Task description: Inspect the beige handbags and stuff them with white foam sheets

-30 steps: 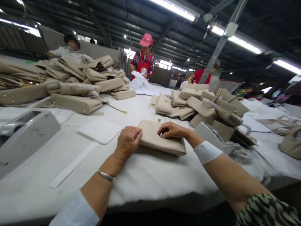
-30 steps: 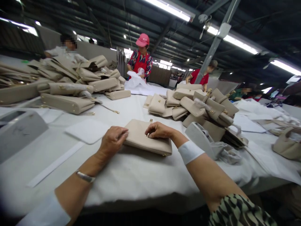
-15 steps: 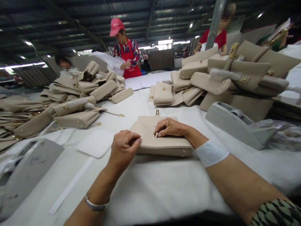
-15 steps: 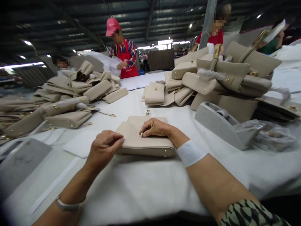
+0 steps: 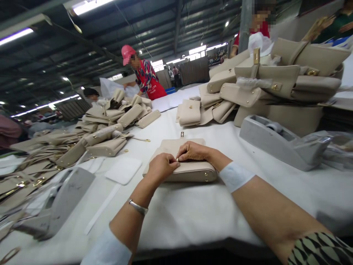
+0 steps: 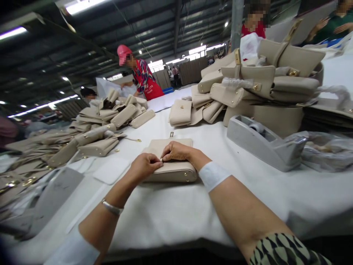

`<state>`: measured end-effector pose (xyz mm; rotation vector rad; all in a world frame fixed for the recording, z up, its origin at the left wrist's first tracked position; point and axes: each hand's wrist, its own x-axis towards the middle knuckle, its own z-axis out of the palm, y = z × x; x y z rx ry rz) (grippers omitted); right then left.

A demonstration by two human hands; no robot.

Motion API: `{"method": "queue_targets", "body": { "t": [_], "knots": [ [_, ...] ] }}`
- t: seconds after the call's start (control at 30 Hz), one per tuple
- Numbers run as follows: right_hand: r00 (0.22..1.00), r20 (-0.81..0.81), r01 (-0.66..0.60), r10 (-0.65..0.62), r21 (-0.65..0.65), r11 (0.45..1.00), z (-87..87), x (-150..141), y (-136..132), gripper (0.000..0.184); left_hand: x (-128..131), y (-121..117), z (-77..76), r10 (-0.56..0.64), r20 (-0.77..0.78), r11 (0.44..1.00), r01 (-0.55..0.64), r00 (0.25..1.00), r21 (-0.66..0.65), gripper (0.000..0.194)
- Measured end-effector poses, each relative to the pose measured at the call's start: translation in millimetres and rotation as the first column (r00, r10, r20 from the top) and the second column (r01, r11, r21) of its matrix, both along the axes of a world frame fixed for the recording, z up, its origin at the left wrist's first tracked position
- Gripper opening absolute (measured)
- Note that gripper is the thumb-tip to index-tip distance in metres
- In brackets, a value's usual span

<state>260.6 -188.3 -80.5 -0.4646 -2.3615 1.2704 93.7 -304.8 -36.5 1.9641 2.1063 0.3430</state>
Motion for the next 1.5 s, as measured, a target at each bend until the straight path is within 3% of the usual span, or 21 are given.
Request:
{"method": "queue_targets", "body": {
  "t": [0.1,0.17,0.27,0.33,0.4,0.5,0.6,0.8,0.9,1.0,1.07,1.2,1.5],
  "knots": [
    [0.998,0.021,0.052,-0.051,-0.039,0.998,5.4,-1,-5,0.022,6,3,3.2,-0.012,-0.025,1.000,0.011,1.000,-0.023,0.017],
    [0.987,0.017,0.161,-0.160,-0.043,0.986,9.9,-1,-8,0.026,12,6,4.7,0.008,-0.084,1.000,-0.009,0.996,-0.005,0.019],
    [0.905,0.016,0.426,-0.426,0.017,0.905,13.3,7,-5,0.034,21,10,5.0,0.079,-0.159,0.996,-0.072,0.984,0.047,0.020],
    [0.828,0.077,0.552,-0.555,0.059,0.832,12.1,16,1,0.023,26,11,4.6,0.112,-0.183,0.993,-0.101,0.977,0.066,0.022],
    [0.783,0.160,0.598,-0.601,0.075,0.798,9.6,25,5,0.011,29,10,4.2,0.127,-0.193,0.990,-0.113,0.973,0.083,0.020],
    [0.793,0.192,0.586,-0.578,0.017,0.810,9.4,32,7,0.021,28,1,1.5,0.132,-0.179,0.986,-0.112,0.975,0.121,0.021],
    [0.864,0.092,0.503,-0.495,-0.116,0.857,17.2,31,1,0.021,23,-16,-6.8,0.122,-0.149,0.981,-0.096,0.981,0.167,0.022],
    [0.904,-0.105,0.361,-0.415,-0.334,0.871,40.6,24,-25,0.016,9,-52,-34.8,-0.001,-0.047,0.901,0.021,0.999,0.434,0.011],
    [0.906,-0.148,0.318,-0.396,-0.378,0.869,48.7,25,-34,0.012,0,-65,-44.0,-0.056,0.213,0.876,-0.055,0.975,0.478,0.009],
    [0.908,-0.145,0.322,-0.392,-0.357,0.877,54.3,26,-40,0.008,-9,-72,-44.7,-0.168,0.444,0.855,-0.094,0.880,0.510,0.033],
    [0.912,-0.147,0.320,-0.382,-0.326,0.890,56.7,26,-42,0.006,-14,-72,-41.2,-0.247,0.412,0.839,-0.019,0.877,0.543,0.035],
    [0.921,-0.153,0.307,-0.359,-0.282,0.909,58.0,26,-42,0.006,-19,-64,-30.3,-0.295,0.256,0.827,0.112,0.921,0.552,0.016],
    [0.927,-0.144,0.310,-0.345,-0.218,0.925,52.3,24,-37,0.007,-12,-57,-13.2,-0.336,0.145,0.839,0.225,0.931,0.496,0.004]
  ]
}}
